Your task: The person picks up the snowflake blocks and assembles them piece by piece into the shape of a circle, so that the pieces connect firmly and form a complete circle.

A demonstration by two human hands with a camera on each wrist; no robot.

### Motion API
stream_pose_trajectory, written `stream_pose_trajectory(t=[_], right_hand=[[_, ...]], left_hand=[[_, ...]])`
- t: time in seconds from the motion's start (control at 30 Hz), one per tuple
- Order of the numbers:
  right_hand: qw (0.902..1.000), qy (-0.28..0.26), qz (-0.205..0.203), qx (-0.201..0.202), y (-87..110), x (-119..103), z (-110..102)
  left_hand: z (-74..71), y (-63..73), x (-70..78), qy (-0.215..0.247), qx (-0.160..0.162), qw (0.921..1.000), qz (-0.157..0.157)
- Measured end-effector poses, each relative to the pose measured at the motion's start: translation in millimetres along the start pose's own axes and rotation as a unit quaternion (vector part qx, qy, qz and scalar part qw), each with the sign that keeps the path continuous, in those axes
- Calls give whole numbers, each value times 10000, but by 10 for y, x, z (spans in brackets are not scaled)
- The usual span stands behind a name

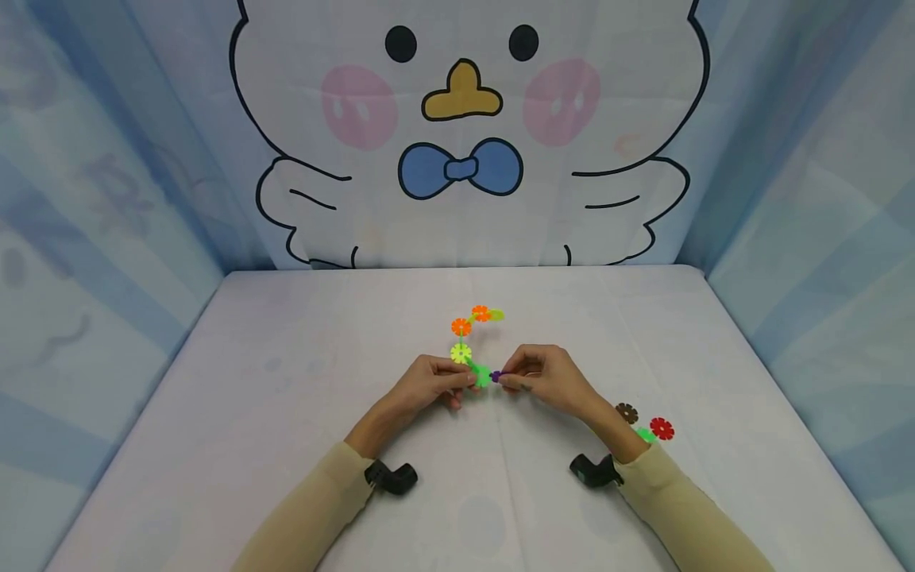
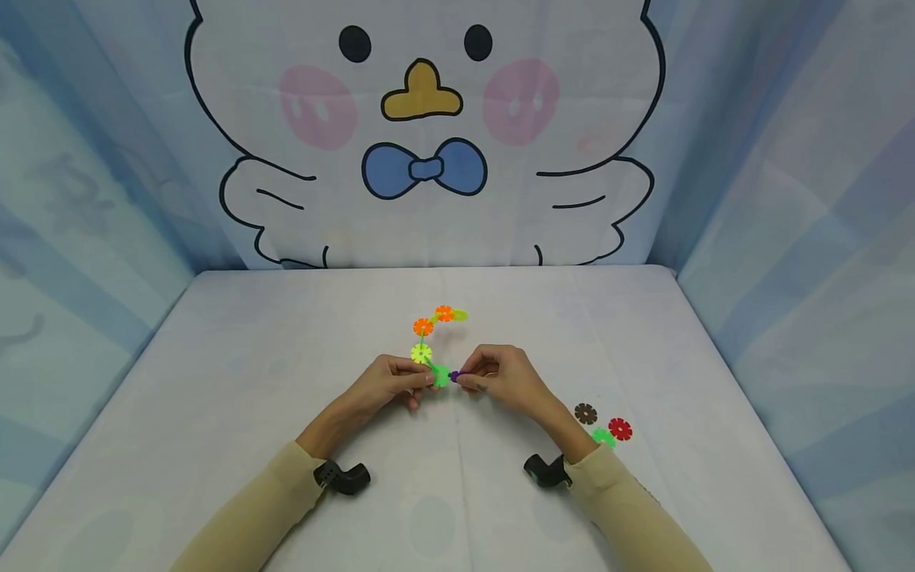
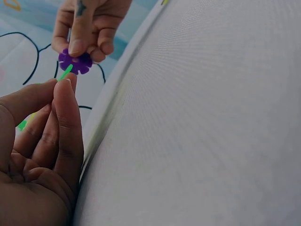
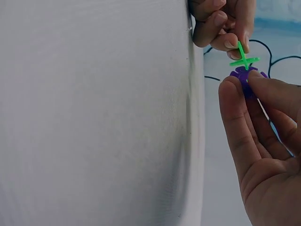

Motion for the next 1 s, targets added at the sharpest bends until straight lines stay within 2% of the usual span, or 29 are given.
stream_pose_trajectory(t=[0.2,0.57,1.0], right_hand=[[9998,44,-146,91,-10,0,11],[9981,306,-458,272,-12,-73,46],[9957,575,-596,423,-4,-80,67]], left_hand=[[-11,3,-7,-4,-5,10000,13],[-13,7,-2,-48,182,9998,16],[-3,16,-1,-85,330,9994,-1]])
Point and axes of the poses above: each hand's wrist, its own y-axis away from the middle knuckle, its own z-axis out of the palm, x = y × z, the point moved 5 cm from there along -y, towards the middle knuckle, and after that the axes turned 13 degrees about -x, right-handed, at the moved point
